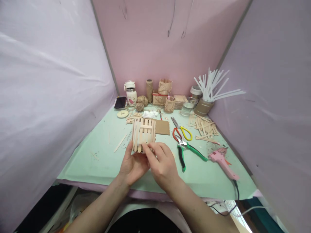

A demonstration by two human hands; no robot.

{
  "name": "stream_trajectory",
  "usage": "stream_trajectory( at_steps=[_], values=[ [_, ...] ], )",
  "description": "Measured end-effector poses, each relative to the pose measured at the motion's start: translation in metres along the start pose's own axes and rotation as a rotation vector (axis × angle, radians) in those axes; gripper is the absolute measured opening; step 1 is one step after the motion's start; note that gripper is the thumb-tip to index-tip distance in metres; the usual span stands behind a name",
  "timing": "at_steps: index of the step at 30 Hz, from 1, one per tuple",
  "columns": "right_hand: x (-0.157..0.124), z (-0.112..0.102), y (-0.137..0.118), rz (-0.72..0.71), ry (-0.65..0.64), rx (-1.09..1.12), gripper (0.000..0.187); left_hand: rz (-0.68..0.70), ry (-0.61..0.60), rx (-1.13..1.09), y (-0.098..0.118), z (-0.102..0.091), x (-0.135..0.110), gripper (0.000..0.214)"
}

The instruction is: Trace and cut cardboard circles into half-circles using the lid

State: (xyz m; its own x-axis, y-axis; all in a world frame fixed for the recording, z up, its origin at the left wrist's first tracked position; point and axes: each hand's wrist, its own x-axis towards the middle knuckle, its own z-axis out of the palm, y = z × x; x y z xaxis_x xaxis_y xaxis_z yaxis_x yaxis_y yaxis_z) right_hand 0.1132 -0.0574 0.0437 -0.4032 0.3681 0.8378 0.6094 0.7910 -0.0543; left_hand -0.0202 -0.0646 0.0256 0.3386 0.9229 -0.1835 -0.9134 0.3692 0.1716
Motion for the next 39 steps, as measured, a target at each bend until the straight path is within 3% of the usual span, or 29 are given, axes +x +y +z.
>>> stream_trajectory(
  at_steps=[17, 39],
  values=[
    [-0.002, -0.002, 0.002, -0.049, -0.055, -0.044, 0.033, 0.033, 0.007, 0.055, -0.003, -0.008, 0.001, 0.038],
    [-0.006, -0.009, 0.012, -0.116, -0.102, 0.009, 0.040, -0.001, 0.042, 0.035, -0.005, -0.007, -0.001, 0.033]
  ],
)
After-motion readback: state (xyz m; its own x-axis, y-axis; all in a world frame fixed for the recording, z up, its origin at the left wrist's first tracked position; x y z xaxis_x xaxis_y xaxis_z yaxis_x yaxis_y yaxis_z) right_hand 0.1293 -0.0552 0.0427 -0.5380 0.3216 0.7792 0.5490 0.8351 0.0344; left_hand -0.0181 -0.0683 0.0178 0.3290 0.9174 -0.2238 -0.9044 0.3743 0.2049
